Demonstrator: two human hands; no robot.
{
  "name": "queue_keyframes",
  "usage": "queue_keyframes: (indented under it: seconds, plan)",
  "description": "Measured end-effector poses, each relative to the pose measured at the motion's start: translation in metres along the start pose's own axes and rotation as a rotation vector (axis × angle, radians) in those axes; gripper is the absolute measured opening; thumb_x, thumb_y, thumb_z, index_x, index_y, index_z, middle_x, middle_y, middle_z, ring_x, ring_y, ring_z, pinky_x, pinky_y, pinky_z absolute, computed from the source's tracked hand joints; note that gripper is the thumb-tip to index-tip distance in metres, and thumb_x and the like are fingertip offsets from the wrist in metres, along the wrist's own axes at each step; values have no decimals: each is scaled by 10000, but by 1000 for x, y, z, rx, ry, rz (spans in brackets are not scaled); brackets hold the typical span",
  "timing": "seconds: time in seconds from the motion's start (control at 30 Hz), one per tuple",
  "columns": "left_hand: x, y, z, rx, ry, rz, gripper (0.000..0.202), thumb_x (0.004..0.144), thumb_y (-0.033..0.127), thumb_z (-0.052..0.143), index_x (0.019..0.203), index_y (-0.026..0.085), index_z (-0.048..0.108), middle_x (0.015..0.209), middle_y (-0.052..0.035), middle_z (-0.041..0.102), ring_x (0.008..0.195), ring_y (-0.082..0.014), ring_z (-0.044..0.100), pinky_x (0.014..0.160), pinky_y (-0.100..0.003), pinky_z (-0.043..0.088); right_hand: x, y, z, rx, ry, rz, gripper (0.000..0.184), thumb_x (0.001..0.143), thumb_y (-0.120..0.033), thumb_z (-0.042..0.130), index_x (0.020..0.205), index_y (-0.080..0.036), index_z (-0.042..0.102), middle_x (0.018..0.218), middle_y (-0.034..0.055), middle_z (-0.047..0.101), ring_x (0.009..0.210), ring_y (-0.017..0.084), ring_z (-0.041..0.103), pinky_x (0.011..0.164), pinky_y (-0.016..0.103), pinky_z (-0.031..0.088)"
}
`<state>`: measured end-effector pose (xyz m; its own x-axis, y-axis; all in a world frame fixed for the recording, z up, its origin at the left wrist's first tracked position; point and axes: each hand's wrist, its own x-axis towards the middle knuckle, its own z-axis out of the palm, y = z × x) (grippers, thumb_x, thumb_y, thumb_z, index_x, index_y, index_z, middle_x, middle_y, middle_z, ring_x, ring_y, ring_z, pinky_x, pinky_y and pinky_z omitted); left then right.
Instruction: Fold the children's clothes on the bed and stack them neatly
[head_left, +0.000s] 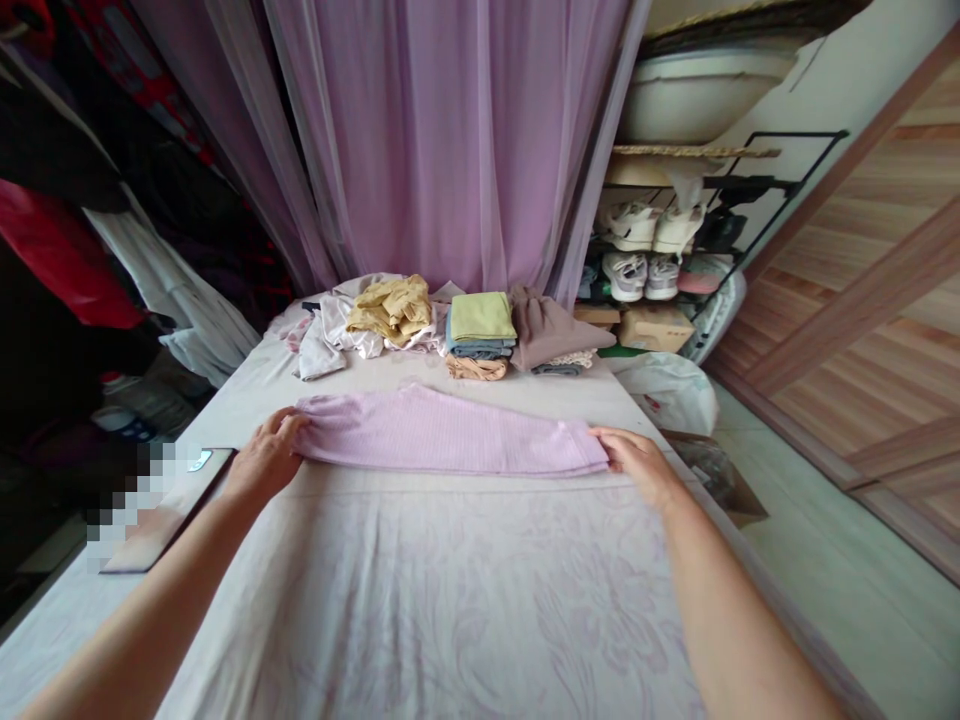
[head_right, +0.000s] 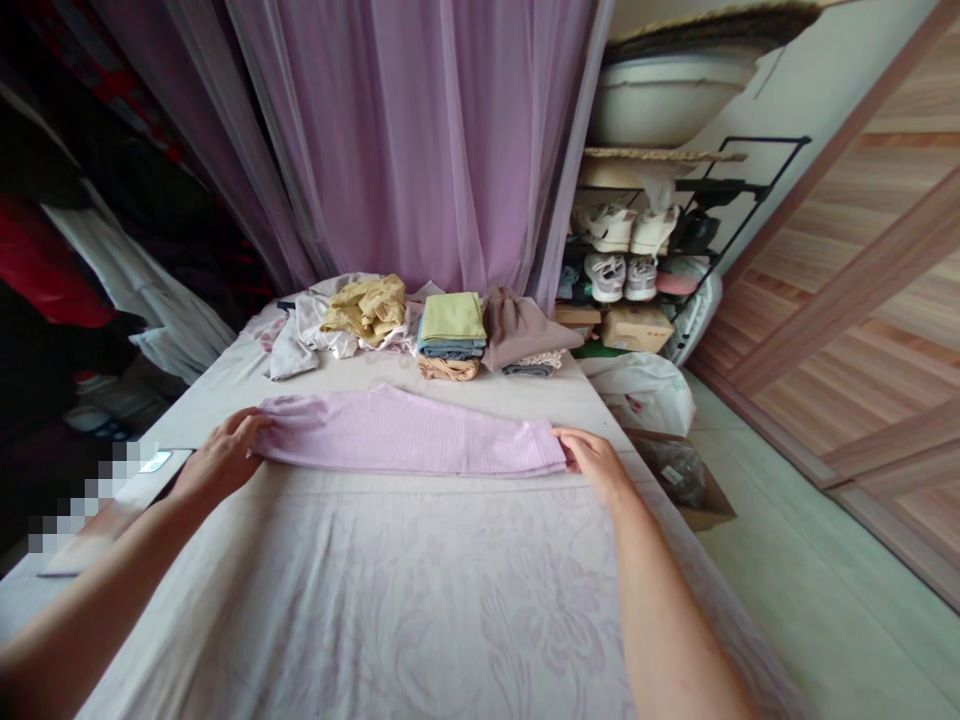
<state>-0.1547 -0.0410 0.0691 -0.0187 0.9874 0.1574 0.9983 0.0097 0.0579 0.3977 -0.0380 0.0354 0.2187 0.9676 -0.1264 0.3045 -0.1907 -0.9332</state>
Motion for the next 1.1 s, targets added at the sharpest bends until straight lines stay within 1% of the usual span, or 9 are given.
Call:
queue_keyframes:
  seconds: [0.1,0.23,0.37,0.47,0.63,0.73,0.8,0.9,1.1]
  plan:
    - [1,-3,1,-38,-1,-5,506,773,132,432,1241,211,608,1425,-105,516,1188,-287,590,991,-394,492,2,1,3,8,26,-50,335,674,-365,626,927,-164,715,957,115,746,755,209,673,556,251,496]
    - [0,-13,5,-63,108,12,467,785,109,400,1136,244,675,1315,-59,622,1187,-253,596,1052,-383,458,6,13,9,-60,157,-202,202,649,-239,620,839,-196,672,825,85,739,734,195,655,662,267,508]
    - [-1,-27,24,-44,84,78,488,721,117,417,1107,182,708,1319,-99,629,1191,-275,605,1077,-401,445,2,23,14,-307,242,-190,255,671,-283,587,899,-224,684,835,44,740,688,184,641,674,302,501]
    - [-1,-37,36,-90,76,88,568,654,110,426,1148,182,697,1338,-75,628,1213,-253,601,1075,-364,451,-2,25,15,-386,266,-200,367,686,-360,581,1012,-228,684,896,56,749,726,209,663,690,325,504]
    - [-5,-41,29,-147,111,-32,574,697,128,401,1202,184,668,1235,-70,695,1132,-243,648,971,-366,522,-4,26,13,-466,346,-153,470,728,-474,538,1091,-218,693,897,87,756,811,264,685,718,356,507]
    - [-10,-28,20,-103,143,121,401,843,278,424,1111,186,707,1192,-107,708,1101,-268,653,973,-416,506,-4,26,13,-508,341,-124,466,730,-477,523,1061,-214,719,888,93,758,831,281,690,728,364,505]
    - [-13,-19,15,-69,124,255,389,890,405,447,1071,205,728,1161,-113,719,1087,-282,654,969,-439,495,-4,25,13,-528,341,-114,466,736,-483,516,1052,-216,731,883,93,759,832,285,691,726,365,506]
    - [-17,-13,13,-35,100,344,426,898,525,473,1070,241,739,1156,-106,724,1104,-298,646,975,-468,472,-5,24,12,-555,354,-104,455,771,-490,483,1032,-225,746,886,94,762,835,287,690,714,360,510]
    - [-13,-19,16,-49,104,445,449,932,558,419,1024,279,757,1061,-63,761,1037,-278,673,972,-466,453,-8,22,9,-511,318,-127,424,836,-426,415,1026,-245,748,964,79,768,916,269,688,787,355,521]
